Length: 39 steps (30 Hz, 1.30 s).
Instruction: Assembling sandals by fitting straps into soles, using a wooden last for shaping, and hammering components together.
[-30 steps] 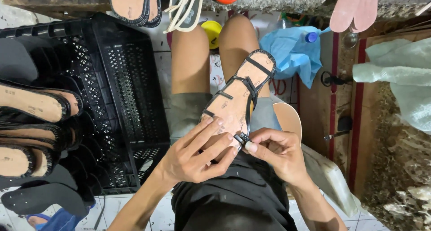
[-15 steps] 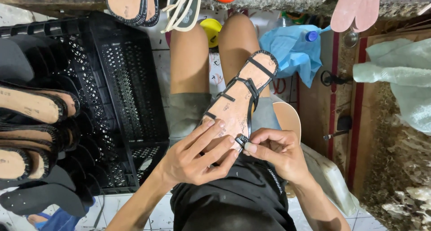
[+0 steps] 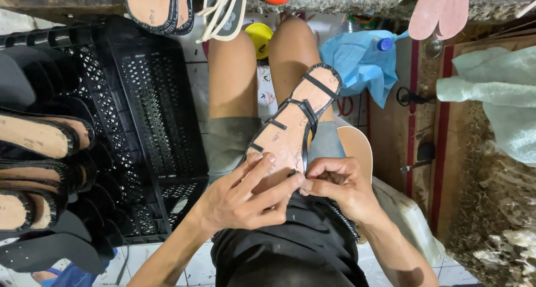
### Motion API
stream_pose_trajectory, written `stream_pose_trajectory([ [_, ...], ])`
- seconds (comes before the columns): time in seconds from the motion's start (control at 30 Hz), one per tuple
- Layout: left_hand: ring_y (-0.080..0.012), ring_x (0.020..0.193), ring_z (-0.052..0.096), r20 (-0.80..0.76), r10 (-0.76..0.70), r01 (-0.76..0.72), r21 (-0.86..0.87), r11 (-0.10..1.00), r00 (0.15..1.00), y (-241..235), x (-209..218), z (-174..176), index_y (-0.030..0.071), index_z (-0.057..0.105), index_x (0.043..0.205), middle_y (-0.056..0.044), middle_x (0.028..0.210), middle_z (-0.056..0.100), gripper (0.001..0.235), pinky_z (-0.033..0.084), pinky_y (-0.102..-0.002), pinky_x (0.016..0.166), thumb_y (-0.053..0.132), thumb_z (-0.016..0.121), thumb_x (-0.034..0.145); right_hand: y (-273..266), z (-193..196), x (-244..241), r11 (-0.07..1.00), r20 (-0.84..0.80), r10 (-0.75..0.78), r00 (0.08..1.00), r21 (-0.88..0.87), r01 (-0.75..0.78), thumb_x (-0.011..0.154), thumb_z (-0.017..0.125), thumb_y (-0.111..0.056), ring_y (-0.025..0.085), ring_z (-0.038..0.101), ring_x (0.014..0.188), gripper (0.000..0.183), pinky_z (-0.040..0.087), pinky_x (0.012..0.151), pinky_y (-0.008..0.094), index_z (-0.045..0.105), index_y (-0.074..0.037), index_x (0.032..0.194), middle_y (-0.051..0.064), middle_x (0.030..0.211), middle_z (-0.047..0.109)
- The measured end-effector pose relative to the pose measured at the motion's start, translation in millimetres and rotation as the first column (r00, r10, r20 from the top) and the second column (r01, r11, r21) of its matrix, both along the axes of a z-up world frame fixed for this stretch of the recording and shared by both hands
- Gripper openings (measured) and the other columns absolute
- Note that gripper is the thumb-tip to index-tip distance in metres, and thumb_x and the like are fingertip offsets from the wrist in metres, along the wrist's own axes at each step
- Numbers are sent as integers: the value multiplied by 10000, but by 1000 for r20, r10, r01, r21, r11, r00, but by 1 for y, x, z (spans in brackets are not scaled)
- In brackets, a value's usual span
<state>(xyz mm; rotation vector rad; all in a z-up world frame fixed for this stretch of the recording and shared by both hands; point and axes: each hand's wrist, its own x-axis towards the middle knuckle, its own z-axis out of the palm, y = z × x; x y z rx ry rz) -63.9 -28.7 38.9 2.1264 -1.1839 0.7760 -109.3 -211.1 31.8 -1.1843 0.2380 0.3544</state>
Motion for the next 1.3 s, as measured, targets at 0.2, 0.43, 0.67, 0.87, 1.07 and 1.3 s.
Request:
stream_pose_trajectory([
  [0.2, -230, 811, 581, 19, 41, -41, 30, 999, 999, 2, 7, 2, 198, 465, 849, 30, 986, 626, 63, 537, -279, 637, 138, 446, 851, 2, 18, 8, 996, -9, 76, 997, -42, -77, 739, 606, 53, 51, 437, 450, 89, 388, 392, 164, 576, 70, 657, 117, 508, 537],
  [0.43, -181, 619, 551, -502, 274, -297, 36, 954, 820, 28, 5, -4, 36, 534, 928, -74, 783, 598, 288, 488, -248, 614, 238, 646, 756, 11, 37, 7, 855, -103, 234, 967, -451, -255, 813, 548, -198, 58, 481, 422, 242, 406, 439, 174, 572, -45, 627, -1, 454, 530],
  [0.67, -158, 819, 590, -960, 23, -789, -217, 574, 280, 21, -10, -14, -9, 475, 953, -156, 921, 606, 435, 500, -261, 726, 156, 715, 630, 28, 35, 11, 800, 36, 303, 952, -552, -234, 837, 496, -220, 68, 552, 527, 297, 446, 530, 182, 597, -53, 614, -9, 552, 597],
  [0.87, -99, 662, 541, -941, -324, -963, -168, 211, 93, 25, -7, -49, 27, 537, 872, -48, 744, 568, 383, 429, -199, 575, 71, 784, 583, 38, 14, 15, 895, 54, 182, 982, -424, -143, 809, 563, -65, 56, 506, 529, 146, 474, 464, 232, 652, -32, 698, 82, 526, 618],
  [1.07, -240, 739, 607, -793, -585, -971, 35, 235, -170, 43, 0, -78, 79, 449, 1049, -101, 876, 497, 447, 526, -313, 632, 49, 674, 663, 47, -32, 8, 996, -204, -19, 979, -89, 0, 822, 578, -86, 56, 542, 675, 138, 491, 681, 239, 617, 3, 724, 27, 671, 589],
  [1.3, -356, 896, 529, -459, 601, -575, 214, 789, 654, 49, 11, -38, 0, 527, 1049, -196, 1062, 500, 441, 416, -411, 785, 358, 606, 804, 50, -19, 33, 987, -61, 26, 998, -156, -36, 835, 566, -72, 93, 485, 609, 183, 463, 629, 244, 617, 19, 685, 74, 595, 531],
])
